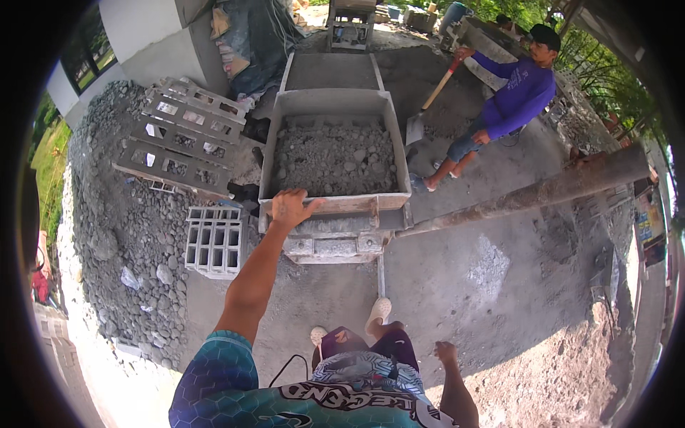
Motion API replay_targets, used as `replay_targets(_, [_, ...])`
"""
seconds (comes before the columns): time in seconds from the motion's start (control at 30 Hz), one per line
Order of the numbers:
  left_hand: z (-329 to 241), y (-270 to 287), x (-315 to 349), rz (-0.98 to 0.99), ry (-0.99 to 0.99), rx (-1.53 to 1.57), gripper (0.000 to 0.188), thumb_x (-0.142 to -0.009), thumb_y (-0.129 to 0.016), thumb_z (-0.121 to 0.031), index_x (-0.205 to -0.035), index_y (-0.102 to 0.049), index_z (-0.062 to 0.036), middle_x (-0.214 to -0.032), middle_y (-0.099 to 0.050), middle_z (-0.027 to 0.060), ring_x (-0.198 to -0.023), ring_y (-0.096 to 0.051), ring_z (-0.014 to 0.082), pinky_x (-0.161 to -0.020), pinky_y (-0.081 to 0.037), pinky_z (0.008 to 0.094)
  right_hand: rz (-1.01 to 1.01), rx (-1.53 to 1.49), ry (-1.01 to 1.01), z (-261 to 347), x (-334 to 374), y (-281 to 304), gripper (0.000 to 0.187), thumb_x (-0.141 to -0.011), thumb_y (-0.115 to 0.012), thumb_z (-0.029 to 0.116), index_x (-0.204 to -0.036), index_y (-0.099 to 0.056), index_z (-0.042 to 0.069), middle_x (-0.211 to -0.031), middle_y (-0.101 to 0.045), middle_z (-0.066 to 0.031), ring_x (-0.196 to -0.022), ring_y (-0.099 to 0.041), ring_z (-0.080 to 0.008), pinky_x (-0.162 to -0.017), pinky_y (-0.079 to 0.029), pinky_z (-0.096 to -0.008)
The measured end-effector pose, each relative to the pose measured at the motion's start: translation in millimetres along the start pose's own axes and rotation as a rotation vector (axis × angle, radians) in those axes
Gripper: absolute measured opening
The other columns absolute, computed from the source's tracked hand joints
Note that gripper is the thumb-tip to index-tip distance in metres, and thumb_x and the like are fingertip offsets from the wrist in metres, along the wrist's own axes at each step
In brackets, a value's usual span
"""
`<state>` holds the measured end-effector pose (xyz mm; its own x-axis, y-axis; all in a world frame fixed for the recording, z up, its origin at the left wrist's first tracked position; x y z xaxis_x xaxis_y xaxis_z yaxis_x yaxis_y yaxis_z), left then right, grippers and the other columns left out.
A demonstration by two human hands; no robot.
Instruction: The person operates a manual concrete block mold by repeatedly lifting and dropping it to compact the mix, then flips the mold to release a finished block. A coworker shovels concrete into the mold between cycles. The person stacks the finished blocks nearby.
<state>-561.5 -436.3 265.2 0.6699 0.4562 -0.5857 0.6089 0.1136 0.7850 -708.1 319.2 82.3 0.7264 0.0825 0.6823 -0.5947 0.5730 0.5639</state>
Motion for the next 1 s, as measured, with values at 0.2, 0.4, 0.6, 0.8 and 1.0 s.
replay_targets(0.2, [34, 32, 22, 0.187, 0.089, -0.104, 0.073, -0.095, -0.061, -0.074, -0.080, -0.076, -0.0050, -0.081, -0.076, 0.0124, -0.080, -0.076, 0.0296, -0.076, -0.059, 0.0408, -0.321, -0.340, -0.683, -195, 240, 48, 0.021, -0.095, -0.052, 0.022, -0.091, -0.057, 0.003, -0.070, -0.059, -0.0134, -0.054, -0.059, -0.0266, -0.046, -0.042, -0.0398])
replay_targets(0.4, [18, 10, 9, 0.093, 0.040, -0.066, 0.072, -0.093, -0.064, -0.074, -0.079, -0.076, -0.0043, -0.080, -0.076, 0.0124, -0.077, -0.075, 0.0295, -0.077, -0.059, 0.0408, -0.038, -0.178, -0.649, -203, 289, -3, 0.024, -0.098, -0.061, 0.026, -0.102, -0.064, 0.003, -0.081, -0.069, -0.0131, -0.067, -0.068, -0.0254, -0.053, -0.051, -0.0390])
replay_targets(0.6, [26, 13, 13, 0.061, 0.065, -0.071, 0.066, -0.090, -0.074, -0.066, -0.079, -0.074, -0.0013, -0.081, -0.074, 0.0137, -0.078, -0.074, 0.0321, -0.074, -0.058, 0.0438, 0.052, -0.167, -0.404, -121, 192, -14, 0.029, -0.102, -0.070, 0.029, -0.114, -0.071, 0.003, -0.092, -0.078, -0.0128, -0.080, -0.078, -0.0242, -0.061, -0.060, -0.0382])
replay_targets(0.8, [26, 17, 23, 0.058, 0.042, -0.111, 0.068, -0.091, -0.071, -0.070, -0.080, -0.077, -0.0024, -0.084, -0.076, 0.0125, -0.081, -0.075, 0.0282, -0.079, -0.058, 0.0398, -0.097, -0.286, 0.216, 76, 123, 28, 0.032, -0.107, -0.063, 0.030, -0.118, -0.073, 0.001, -0.094, -0.077, -0.0120, -0.081, -0.075, -0.0194, -0.072, -0.060, -0.0333])
replay_targets(1.0, [27, 17, 14, 0.065, 0.030, -0.095, 0.068, -0.093, -0.069, -0.069, -0.078, -0.076, -0.0022, -0.081, -0.076, 0.0144, -0.079, -0.075, 0.0307, -0.075, -0.058, 0.0422, -0.132, -0.215, 0.138, 50, 163, 37, 0.031, -0.106, -0.064, 0.029, -0.117, -0.073, 0.001, -0.089, -0.078, -0.0106, -0.075, -0.074, -0.0184, -0.068, -0.060, -0.0327])
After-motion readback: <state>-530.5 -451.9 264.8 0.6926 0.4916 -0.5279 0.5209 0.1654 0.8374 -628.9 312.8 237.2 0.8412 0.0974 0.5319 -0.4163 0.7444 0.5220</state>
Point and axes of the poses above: each hand's wrist, its own x-axis away from the middle knuckle, its own y-axis out of the back of the hand, z = x × y, the point moved 2 cm from there along -x, towards the middle knuckle
